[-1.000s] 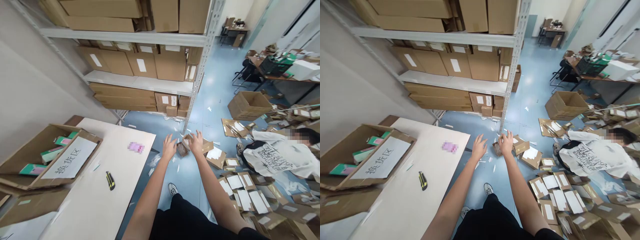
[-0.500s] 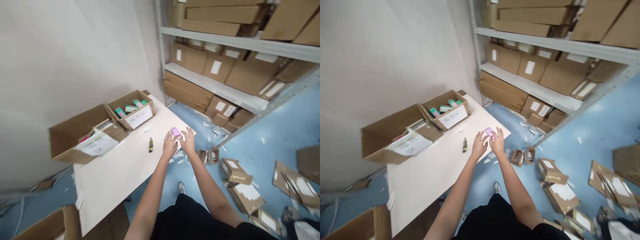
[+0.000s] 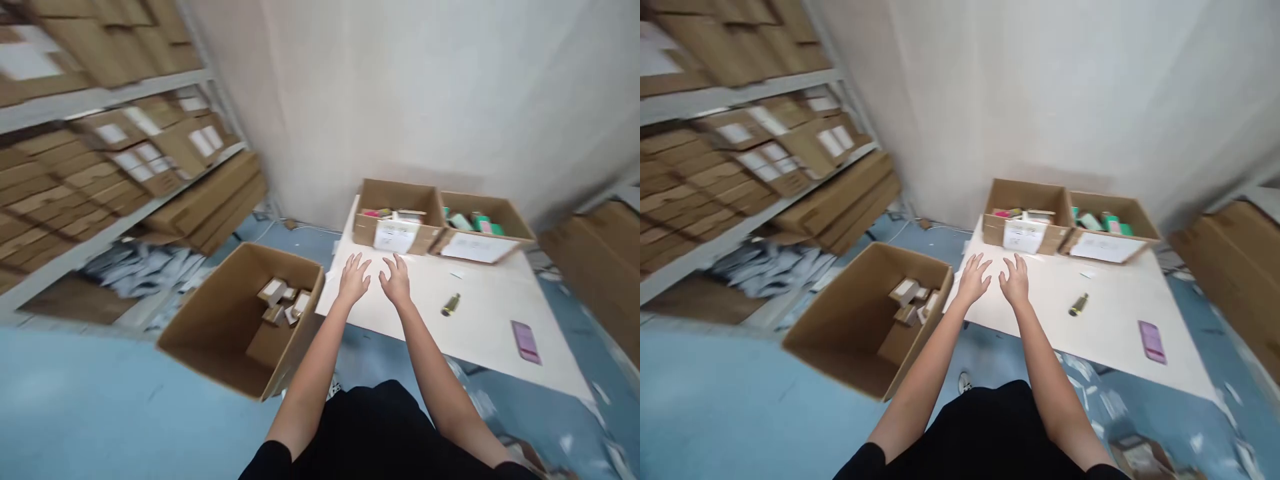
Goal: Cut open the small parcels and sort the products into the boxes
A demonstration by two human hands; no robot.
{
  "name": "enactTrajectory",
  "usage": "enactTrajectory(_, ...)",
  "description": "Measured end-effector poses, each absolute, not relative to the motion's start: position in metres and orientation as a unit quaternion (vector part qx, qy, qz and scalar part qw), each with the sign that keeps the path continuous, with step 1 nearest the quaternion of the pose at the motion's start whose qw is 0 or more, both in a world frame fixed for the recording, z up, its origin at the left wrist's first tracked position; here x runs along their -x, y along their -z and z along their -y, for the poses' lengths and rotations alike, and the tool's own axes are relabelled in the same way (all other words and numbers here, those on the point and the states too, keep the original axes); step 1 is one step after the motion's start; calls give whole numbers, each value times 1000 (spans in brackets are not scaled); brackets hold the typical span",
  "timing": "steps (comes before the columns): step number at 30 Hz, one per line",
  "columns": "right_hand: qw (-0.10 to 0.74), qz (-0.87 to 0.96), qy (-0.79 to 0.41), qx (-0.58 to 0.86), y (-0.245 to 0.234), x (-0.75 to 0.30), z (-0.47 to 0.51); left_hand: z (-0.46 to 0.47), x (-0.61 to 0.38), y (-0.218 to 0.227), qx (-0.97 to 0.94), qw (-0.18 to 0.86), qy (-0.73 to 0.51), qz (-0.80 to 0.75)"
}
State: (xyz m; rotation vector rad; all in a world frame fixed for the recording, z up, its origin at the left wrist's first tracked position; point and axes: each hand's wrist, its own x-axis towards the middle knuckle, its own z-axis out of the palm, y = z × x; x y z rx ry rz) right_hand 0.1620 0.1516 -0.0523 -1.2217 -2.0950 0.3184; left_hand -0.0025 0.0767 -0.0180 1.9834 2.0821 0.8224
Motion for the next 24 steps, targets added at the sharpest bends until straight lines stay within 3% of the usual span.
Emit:
enactTrajectory(9,189,932,-202,233,61,98,-100,80,244,56,-402,33,-270,-874)
enactTrajectory(15,117,954,-235,145,90,197,-101,118,299,98,-293,49,-260,-919)
enactTrajectory(24,23,959,-259,115,166,293,-149,85,344,165,-227,131,-234,-936)
